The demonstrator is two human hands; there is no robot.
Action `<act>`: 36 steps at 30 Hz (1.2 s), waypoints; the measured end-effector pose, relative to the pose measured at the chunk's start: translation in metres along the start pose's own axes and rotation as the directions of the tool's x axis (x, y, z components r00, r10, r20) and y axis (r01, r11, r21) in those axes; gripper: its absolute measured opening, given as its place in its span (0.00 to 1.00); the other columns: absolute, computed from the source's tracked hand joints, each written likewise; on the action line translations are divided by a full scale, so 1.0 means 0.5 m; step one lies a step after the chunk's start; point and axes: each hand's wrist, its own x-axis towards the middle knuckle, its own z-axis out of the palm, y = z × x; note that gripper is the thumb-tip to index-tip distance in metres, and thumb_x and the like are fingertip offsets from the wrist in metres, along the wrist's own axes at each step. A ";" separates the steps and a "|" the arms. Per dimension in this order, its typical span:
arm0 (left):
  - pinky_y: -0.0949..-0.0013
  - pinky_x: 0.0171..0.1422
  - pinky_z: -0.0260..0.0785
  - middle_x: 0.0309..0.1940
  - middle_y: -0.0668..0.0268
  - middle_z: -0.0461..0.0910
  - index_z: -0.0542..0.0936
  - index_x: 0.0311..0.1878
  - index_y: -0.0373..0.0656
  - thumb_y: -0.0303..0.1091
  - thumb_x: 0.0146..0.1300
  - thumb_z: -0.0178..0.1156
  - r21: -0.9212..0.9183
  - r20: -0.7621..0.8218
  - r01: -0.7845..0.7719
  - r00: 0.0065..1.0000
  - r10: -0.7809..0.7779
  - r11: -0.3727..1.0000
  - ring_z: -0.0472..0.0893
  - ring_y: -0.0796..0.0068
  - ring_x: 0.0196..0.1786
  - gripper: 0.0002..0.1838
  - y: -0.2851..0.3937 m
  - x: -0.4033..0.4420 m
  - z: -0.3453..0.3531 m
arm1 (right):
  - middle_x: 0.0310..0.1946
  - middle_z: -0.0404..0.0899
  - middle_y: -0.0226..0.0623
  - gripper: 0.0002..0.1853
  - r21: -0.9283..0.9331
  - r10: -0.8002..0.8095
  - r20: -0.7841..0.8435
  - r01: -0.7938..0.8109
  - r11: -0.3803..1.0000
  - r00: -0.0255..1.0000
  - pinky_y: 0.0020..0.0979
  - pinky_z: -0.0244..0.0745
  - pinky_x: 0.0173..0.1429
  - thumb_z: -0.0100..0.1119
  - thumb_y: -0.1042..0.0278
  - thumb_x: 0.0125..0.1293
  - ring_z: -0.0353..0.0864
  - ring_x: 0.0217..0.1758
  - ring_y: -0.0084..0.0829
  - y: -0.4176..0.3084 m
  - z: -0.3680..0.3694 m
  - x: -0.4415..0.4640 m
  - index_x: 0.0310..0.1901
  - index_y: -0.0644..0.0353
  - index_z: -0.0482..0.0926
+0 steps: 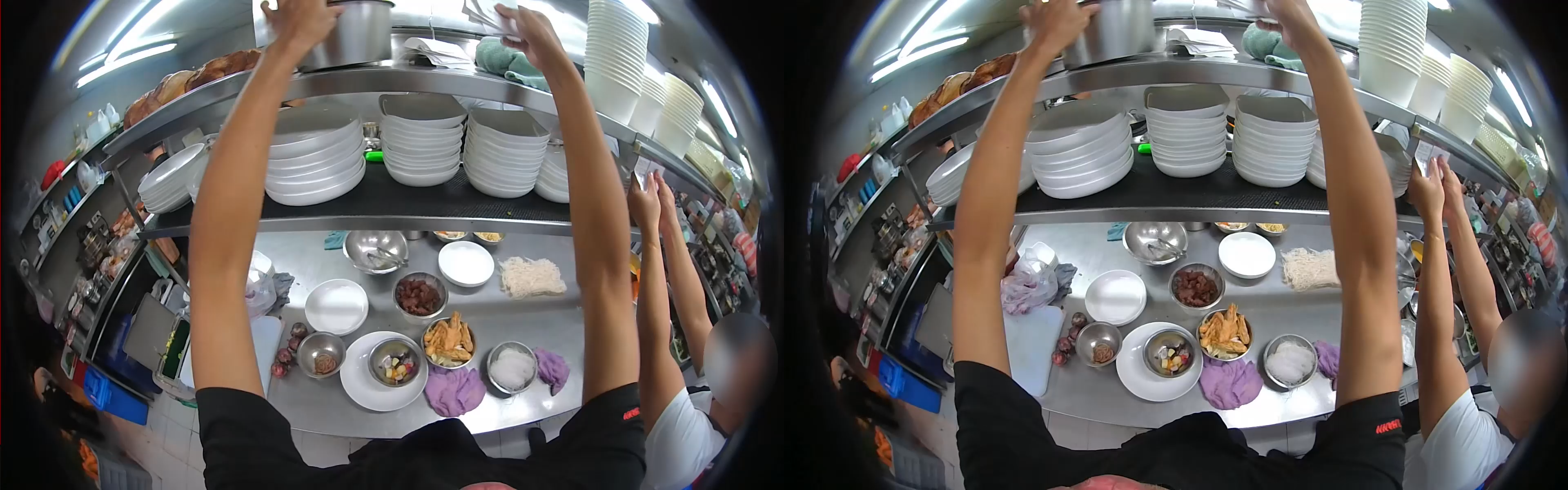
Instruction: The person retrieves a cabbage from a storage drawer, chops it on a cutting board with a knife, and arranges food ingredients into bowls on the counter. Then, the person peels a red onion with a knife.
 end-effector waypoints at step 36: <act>0.61 0.19 0.55 0.14 0.66 0.66 0.72 0.22 0.46 0.40 0.63 0.50 -0.560 0.812 0.668 0.560 0.165 0.491 0.65 0.70 0.15 0.15 0.135 0.169 0.423 | 0.64 0.66 0.39 0.24 0.050 -0.169 0.305 0.162 0.986 0.937 0.33 0.69 0.64 0.42 0.61 0.74 0.70 0.62 0.34 0.328 -0.424 -0.071 0.67 0.62 0.63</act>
